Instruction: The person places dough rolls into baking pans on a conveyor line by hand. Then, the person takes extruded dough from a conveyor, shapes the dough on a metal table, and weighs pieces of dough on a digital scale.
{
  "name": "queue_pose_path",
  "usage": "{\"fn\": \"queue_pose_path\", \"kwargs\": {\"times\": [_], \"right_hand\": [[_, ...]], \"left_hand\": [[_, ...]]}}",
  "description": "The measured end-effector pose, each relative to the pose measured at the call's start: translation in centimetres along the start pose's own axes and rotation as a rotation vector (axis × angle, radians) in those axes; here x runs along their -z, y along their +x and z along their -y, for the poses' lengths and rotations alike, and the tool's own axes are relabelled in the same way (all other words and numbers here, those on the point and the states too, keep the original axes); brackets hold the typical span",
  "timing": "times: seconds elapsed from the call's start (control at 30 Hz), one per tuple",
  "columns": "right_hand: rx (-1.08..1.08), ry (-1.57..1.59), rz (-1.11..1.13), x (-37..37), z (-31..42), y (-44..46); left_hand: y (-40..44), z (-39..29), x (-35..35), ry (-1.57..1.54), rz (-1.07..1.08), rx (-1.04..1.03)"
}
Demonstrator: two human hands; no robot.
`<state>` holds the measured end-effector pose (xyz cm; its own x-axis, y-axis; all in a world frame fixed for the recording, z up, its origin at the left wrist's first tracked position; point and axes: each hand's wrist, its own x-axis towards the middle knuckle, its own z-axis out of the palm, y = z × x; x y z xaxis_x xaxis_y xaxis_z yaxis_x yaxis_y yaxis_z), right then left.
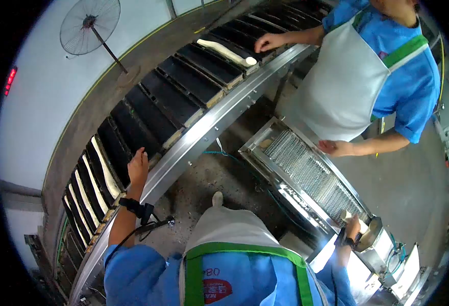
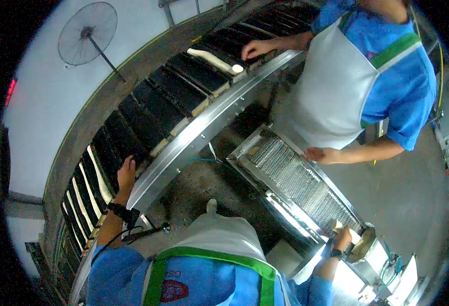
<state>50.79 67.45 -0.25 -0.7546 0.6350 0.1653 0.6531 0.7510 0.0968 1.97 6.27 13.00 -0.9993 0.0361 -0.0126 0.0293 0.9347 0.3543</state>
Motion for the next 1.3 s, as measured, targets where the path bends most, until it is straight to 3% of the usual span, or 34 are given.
{"fn": "queue_pose_path", "kwargs": {"times": [0.03, 0.13, 0.2, 0.23, 0.27, 0.33, 0.37, 0.5, 0.53, 0.57, 0.7, 0.83, 0.97, 1.07, 1.1, 1.13, 1.23, 1.27, 1.3], "right_hand": [[-0.340, 0.717, 0.019, -0.8, -0.4, -0.5], [-0.196, 0.728, -0.095, 0.2, 0.4, -0.4], [-0.299, 0.915, 0.053, 8.0, 6.0, 0.4], [-0.306, 0.908, 0.048, 5.8, 3.7, -0.2], [-0.481, 1.191, 0.046, 2.4, 0.2, -1.1], [-0.662, 1.465, 0.040, 2.8, -0.2, -2.0], [-0.668, 1.446, -0.020, 7.7, 4.1, -1.7], [-0.714, 1.511, -0.006, 15.3, 8.6, -1.6], [-0.705, 1.520, -0.002, 17.0, 9.2, -1.4], [-0.687, 1.527, 0.001, 18.7, 10.0, -1.1], [-0.554, 1.568, 0.031, 24.6, 15.1, 1.7], [-0.334, 1.667, 0.117, 28.4, 22.7, 6.7], [-0.076, 1.809, 0.319, 29.8, 34.1, 13.9], [-0.148, 2.113, 0.669, 24.5, 38.4, 21.6], [0.278, 2.053, 0.865, 28.1, 43.8, 23.3], [0.431, 1.951, 0.962, 26.8, 46.8, 26.0], [0.567, 1.845, 1.303, 22.0, 57.0, 30.2], [0.466, 1.563, 1.279, 19.6, 60.2, 31.0], [0.543, 1.542, 1.160, 16.5, 63.1, 31.2]], "left_hand": [[0.1, 0.4, -0.3, 0.016, -0.189, -0.166], [2.0, -1.6, -0.4, 0.001, -0.244, -0.317], [3.4, -3.5, -1.1, -0.048, -0.164, -0.307], [4.1, -4.5, -1.6, -0.074, -0.165, -0.387], [4.6, -5.4, -2.0, -0.098, -0.166, -0.460], [6.1, -6.8, -3.4, -0.184, -0.100, -0.475], [6.9, -7.4, -4.2, -0.266, -0.039, -0.490], [9.2, -9.1, -6.4, -0.558, 0.088, -0.386], [9.1, -10.3, -5.8, -0.747, 0.165, -0.264], [9.1, -11.2, -5.3, -0.934, 0.241, -0.139], [10.3, -11.4, -5.2, -1.207, 0.331, 0.021], [9.3, -12.0, -4.2, -1.360, 0.364, 0.233], [8.2, -11.4, -2.3, -1.484, 0.370, 0.356], [6.8, -10.4, -2.6, -1.578, 0.374, 0.400], [6.6, -10.0, -2.4, -1.609, 0.379, 0.428], [6.8, -10.0, -2.3, -1.641, 0.384, 0.457], [7.5, -10.2, -3.3, -1.652, 0.307, 0.490], [7.8, -10.1, -3.5, -1.648, 0.307, 0.503], [8.7, -10.1, -3.7, -1.654, 0.284, 0.501]]}}
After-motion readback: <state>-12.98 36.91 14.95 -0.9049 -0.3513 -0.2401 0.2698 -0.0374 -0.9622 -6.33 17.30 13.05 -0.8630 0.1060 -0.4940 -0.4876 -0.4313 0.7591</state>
